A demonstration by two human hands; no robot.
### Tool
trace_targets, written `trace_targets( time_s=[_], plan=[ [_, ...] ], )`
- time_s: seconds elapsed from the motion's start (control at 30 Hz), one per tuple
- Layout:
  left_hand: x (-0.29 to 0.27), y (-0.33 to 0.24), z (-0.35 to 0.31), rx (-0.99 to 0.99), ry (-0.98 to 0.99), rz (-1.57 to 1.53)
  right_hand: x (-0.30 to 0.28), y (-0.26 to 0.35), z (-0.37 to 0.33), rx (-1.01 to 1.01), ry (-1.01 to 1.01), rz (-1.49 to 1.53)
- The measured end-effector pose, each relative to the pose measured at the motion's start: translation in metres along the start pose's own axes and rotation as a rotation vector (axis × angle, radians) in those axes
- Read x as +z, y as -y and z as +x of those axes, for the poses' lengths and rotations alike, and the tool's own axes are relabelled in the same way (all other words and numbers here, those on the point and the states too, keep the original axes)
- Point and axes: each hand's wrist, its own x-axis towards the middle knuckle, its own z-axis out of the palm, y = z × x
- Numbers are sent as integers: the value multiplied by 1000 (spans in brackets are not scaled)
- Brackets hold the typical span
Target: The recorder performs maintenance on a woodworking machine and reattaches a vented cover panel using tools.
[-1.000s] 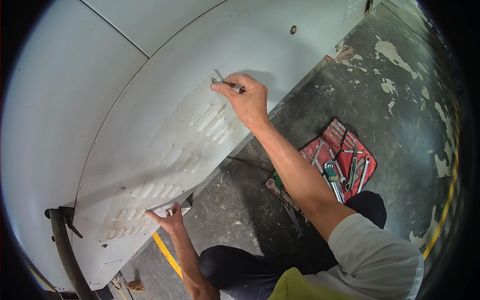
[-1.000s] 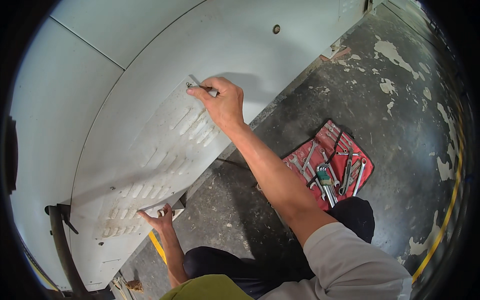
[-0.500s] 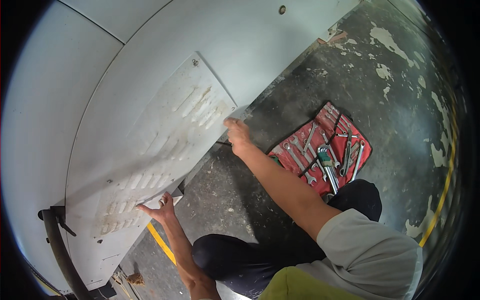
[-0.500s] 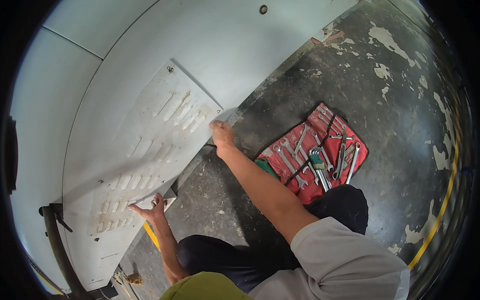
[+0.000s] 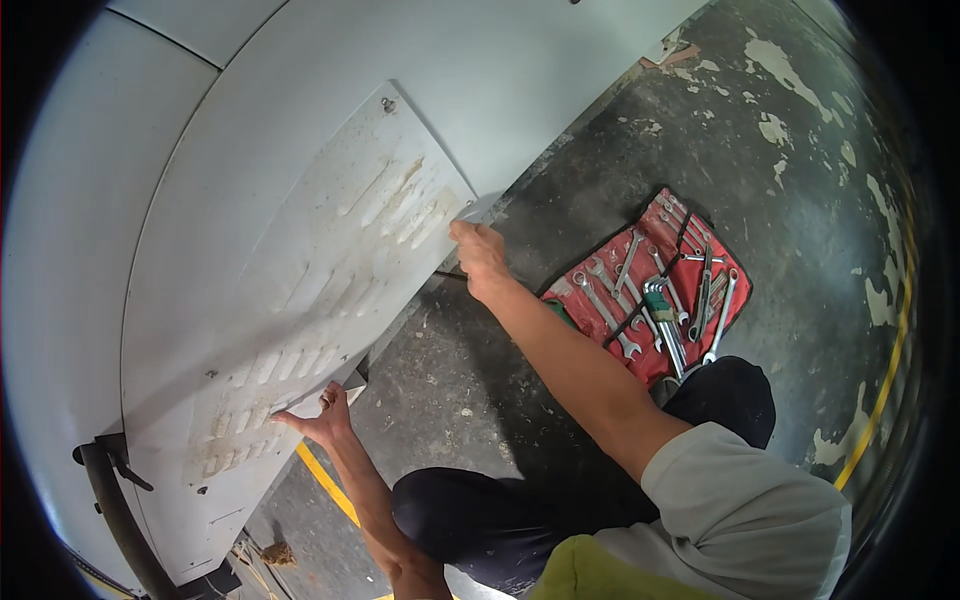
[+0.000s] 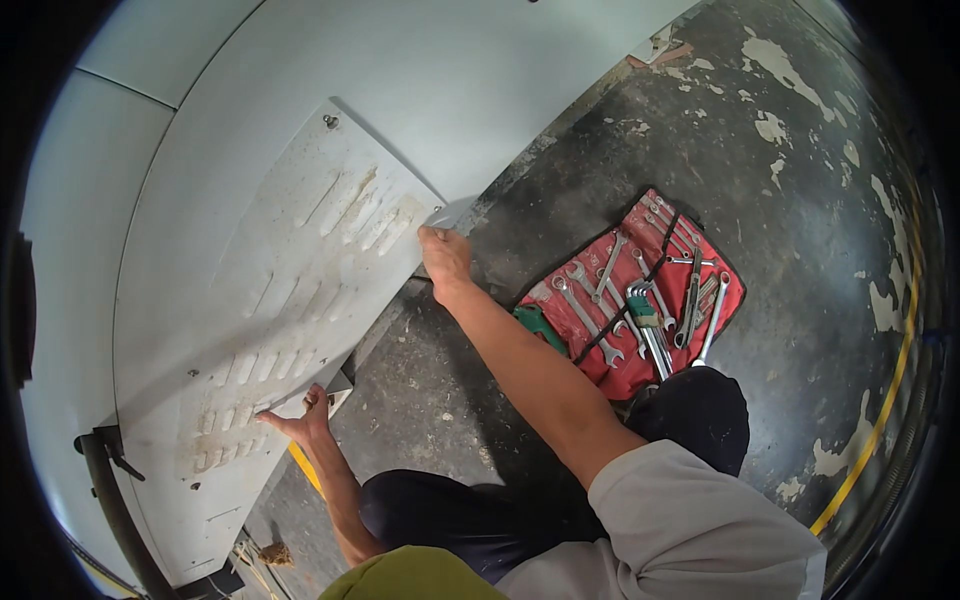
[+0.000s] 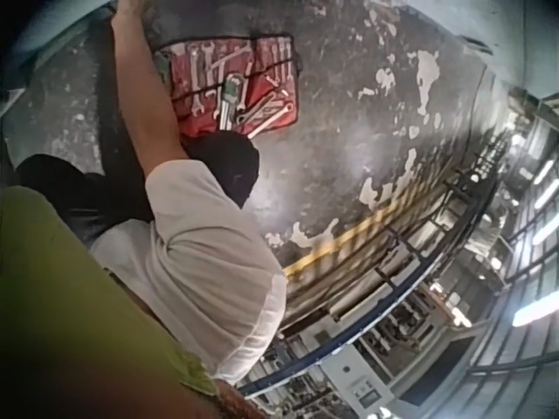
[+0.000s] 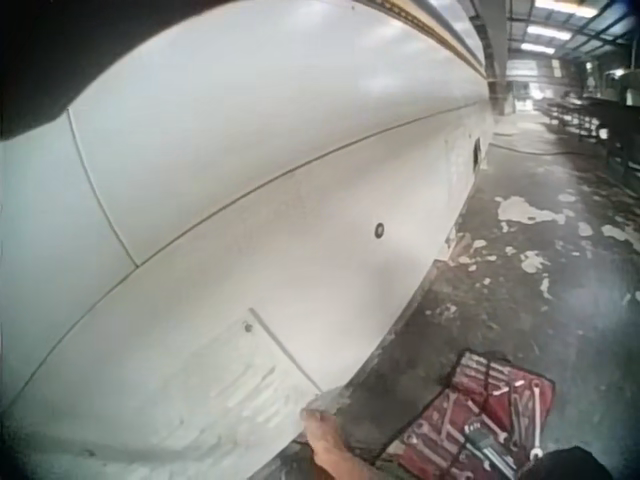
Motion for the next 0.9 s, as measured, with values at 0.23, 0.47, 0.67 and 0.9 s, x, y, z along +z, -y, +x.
trace_targets(
  time_s=[0.23,0.47,0.67,0.9],
  plan=[
    [-23,-8,-29,87,-16,16,-35,15,21,-515,154,-425],
    [5,-4,3,73,78,187,-42,25,10,-422,133,-741],
    [-28,-50,1,21,94,25,-5,-37,-55,-59,213,-165],
    [-16,-46,-15,104,66,58,3,-31,-53,28,225,68]
  ],
)
